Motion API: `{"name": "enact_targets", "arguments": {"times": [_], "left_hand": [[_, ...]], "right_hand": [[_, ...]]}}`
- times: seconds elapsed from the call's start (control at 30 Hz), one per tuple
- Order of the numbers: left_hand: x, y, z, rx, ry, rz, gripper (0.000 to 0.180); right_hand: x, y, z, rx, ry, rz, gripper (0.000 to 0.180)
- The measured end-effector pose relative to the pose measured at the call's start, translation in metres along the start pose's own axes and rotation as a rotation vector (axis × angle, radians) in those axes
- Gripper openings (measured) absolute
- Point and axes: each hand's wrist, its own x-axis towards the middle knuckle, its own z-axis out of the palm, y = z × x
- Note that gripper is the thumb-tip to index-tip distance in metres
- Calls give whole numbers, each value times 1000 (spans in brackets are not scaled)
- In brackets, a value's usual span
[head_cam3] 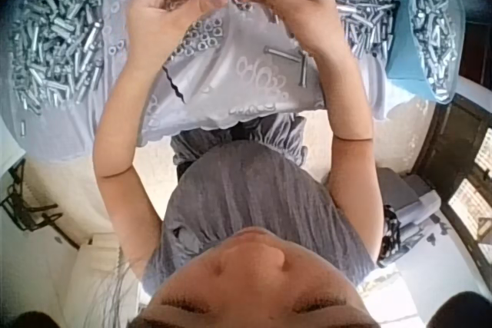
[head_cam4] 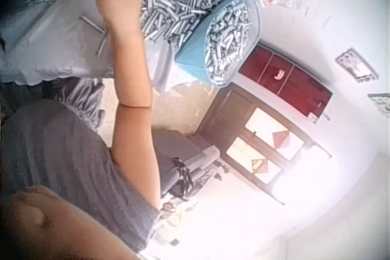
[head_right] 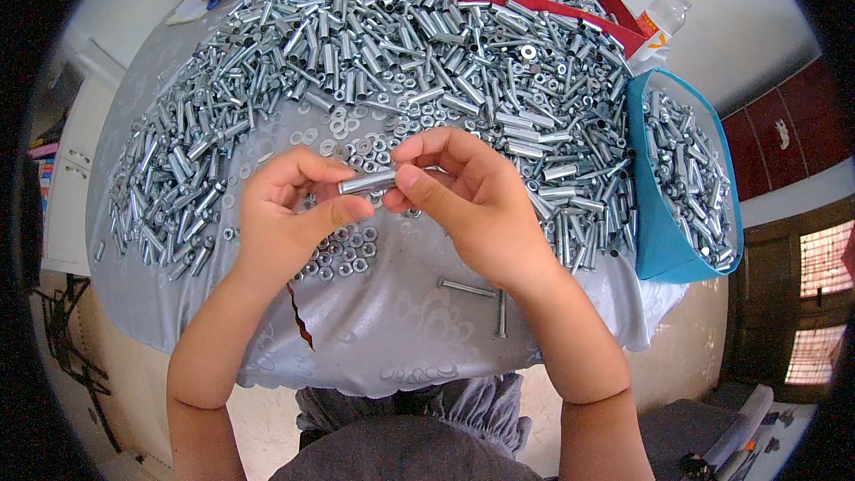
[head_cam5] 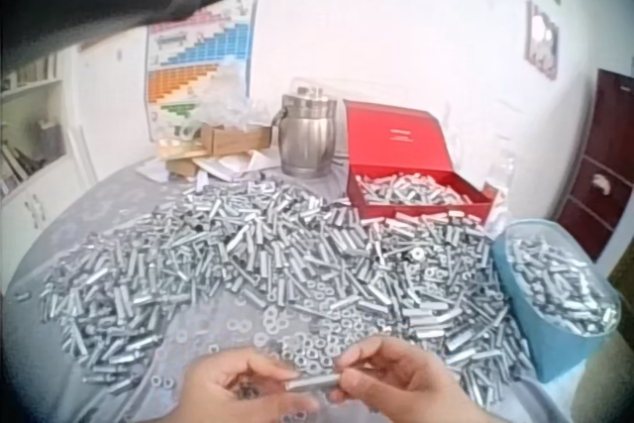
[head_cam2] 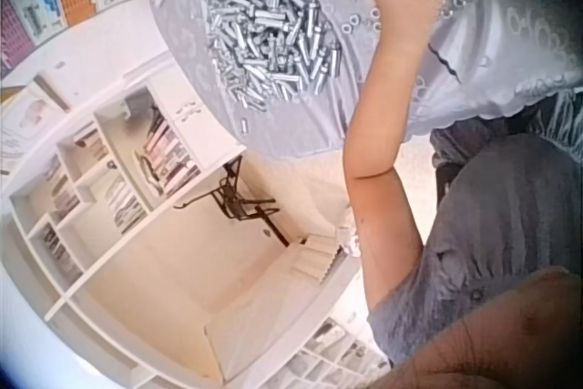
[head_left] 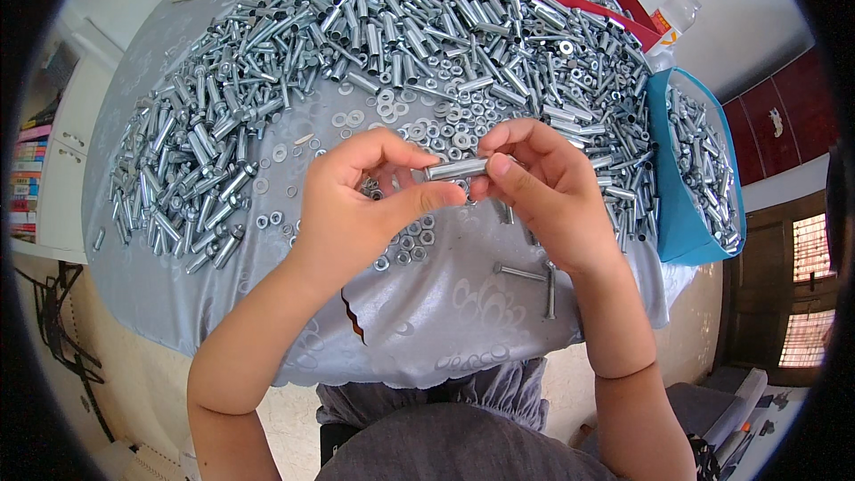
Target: The person sits at a table covered with a large pile of metal bolts, nuts, and washers. They repeatedly pick up a bolt, slide a washer onto the shaft, and then screw a nut onto the bolt by hand. The person continues this repetitive assembly process throughout the clip, handling the hardware one unit at a time.
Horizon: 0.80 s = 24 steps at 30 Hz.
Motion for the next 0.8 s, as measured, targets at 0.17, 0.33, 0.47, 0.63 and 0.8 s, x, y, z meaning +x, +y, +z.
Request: {"name": "enact_targets", "arguments": {"times": [0.17, 0.33, 0.47, 0.63, 0.8], "left_hand": [[-1, 6, -4, 234, -20, 15, 22], [-3, 7, 6, 216, -47, 200, 28], [-8, 13, 3, 195, -18, 173, 32], [-7, 8, -14, 75, 232, 102, 38], [5, 11, -21, -155, 384, 15, 39]], "right_hand": [[-3, -2, 4, -31, -11, -63, 15], [-7, 2, 11, -120, -20, -112, 14], [-9, 2, 13, -195, -8, -196, 15], [-4, 4, 10, -579, 75, -396, 13], [5, 16, 13, -1168, -139, -590, 15]]}}
